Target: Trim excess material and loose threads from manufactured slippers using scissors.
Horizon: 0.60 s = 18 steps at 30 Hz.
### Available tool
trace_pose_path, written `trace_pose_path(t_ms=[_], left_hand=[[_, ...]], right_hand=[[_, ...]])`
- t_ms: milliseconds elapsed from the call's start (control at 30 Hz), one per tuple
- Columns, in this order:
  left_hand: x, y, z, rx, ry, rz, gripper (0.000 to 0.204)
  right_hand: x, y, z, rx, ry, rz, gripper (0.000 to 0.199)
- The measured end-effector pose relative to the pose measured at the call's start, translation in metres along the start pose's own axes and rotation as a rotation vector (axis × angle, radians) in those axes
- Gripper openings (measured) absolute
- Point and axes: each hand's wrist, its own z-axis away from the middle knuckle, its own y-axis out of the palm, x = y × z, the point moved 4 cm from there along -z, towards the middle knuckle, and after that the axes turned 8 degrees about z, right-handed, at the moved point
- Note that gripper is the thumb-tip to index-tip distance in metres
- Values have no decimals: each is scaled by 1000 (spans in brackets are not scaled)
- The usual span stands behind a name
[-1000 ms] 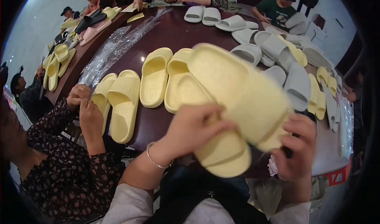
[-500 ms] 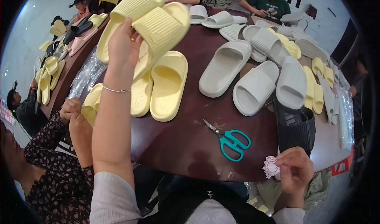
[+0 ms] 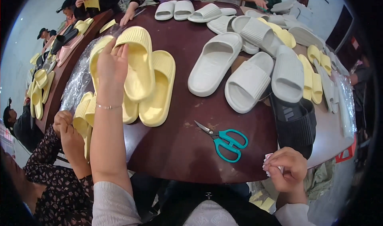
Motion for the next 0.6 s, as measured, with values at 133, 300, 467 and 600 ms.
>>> trace_pose_path(t_ms=[133, 300, 467, 600], left_hand=[[14, 22, 46, 113, -12, 85, 27], [44, 49, 114, 384, -245, 338, 23], [68, 61, 173, 352, -457, 282, 36], [87, 49, 186, 336, -510, 246, 46]], right_hand=[[-6, 7, 3, 6, 57, -33, 20], [-4, 23, -14, 47, 145, 0, 26], [-22, 72, -9, 342, 29, 419, 33], [-31, 99, 1, 443, 2, 693, 30]])
